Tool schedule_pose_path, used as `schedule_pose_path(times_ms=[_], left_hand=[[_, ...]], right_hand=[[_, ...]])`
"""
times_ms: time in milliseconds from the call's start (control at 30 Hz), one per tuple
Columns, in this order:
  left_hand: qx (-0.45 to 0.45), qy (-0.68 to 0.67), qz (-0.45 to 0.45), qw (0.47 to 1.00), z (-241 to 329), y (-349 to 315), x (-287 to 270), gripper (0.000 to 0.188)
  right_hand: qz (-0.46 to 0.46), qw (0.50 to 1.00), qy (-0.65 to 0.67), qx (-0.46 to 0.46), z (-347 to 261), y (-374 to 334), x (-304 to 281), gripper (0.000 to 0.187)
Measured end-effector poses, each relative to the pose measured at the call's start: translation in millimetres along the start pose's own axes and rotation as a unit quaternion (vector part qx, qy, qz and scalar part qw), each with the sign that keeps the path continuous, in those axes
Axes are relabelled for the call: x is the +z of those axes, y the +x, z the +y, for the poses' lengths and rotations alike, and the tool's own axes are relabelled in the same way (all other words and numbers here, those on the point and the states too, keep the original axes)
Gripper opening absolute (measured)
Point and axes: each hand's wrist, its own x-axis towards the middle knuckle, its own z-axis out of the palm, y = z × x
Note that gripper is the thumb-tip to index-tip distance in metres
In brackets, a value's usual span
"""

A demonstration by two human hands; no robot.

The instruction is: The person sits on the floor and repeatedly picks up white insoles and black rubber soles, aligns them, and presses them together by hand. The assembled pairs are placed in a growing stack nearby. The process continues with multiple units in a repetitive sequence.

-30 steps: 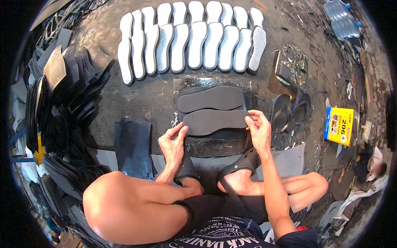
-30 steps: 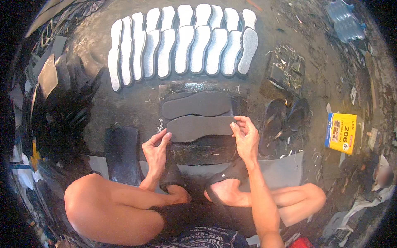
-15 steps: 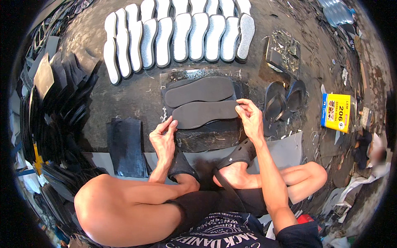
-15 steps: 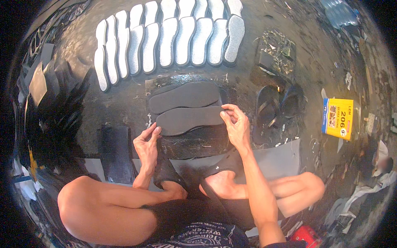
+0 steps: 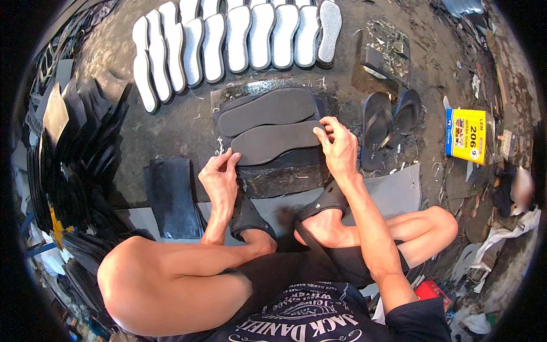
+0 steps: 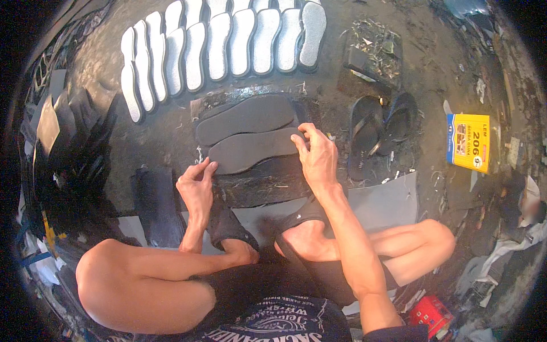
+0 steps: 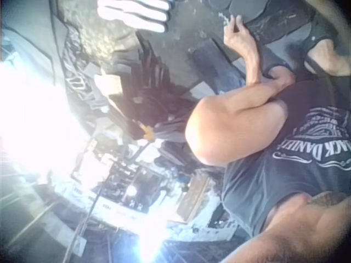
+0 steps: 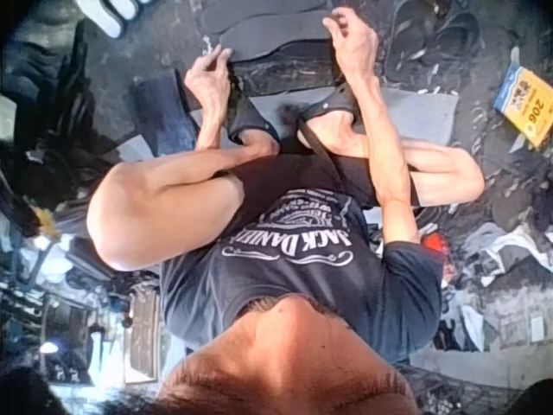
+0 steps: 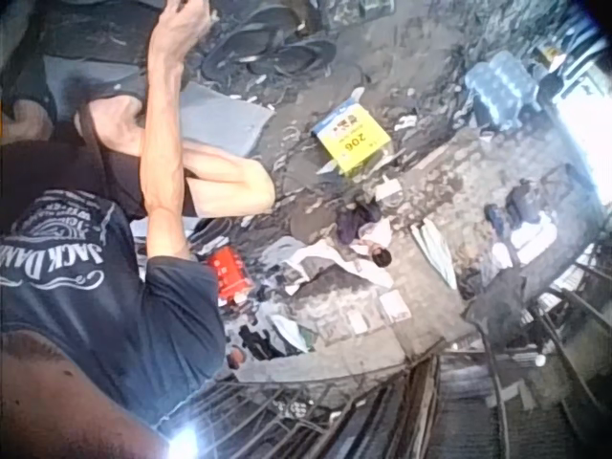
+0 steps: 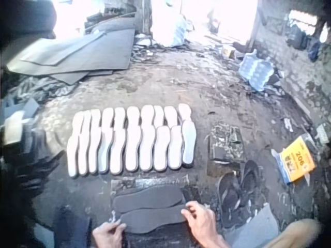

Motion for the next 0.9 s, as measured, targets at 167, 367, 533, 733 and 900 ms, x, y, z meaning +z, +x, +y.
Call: schedule_pose_path(times_ms=[167, 367, 533, 733, 900], left_hand=[[-0.053, -0.027, -0.011, 0.998, -10, 7, -2, 0.022], [-0.029, -0.058, -0.07, 0.995, -14, 12, -3, 0.034], [0.277, 0.176, -0.142, 0.934, 13, -8, -2, 0.086], [0.277, 0.186, -0.11, 0.936, 20, 1, 7, 0.101], [0.41, 0.113, -0.04, 0.904, 23, 19, -4, 0.068]], right_hand=[[0.038, 0.979, -0.177, -0.09, -5, 8, -14, 0.045], [-0.065, 0.995, -0.048, 0.057, 23, 10, -17, 0.05], [-0.098, 0.958, 0.184, 0.196, 32, 5, -24, 0.034], [-0.227, 0.85, 0.425, 0.213, 14, 16, -52, 0.031], [-0.216, 0.855, 0.456, 0.121, -49, 15, -64, 0.022]])
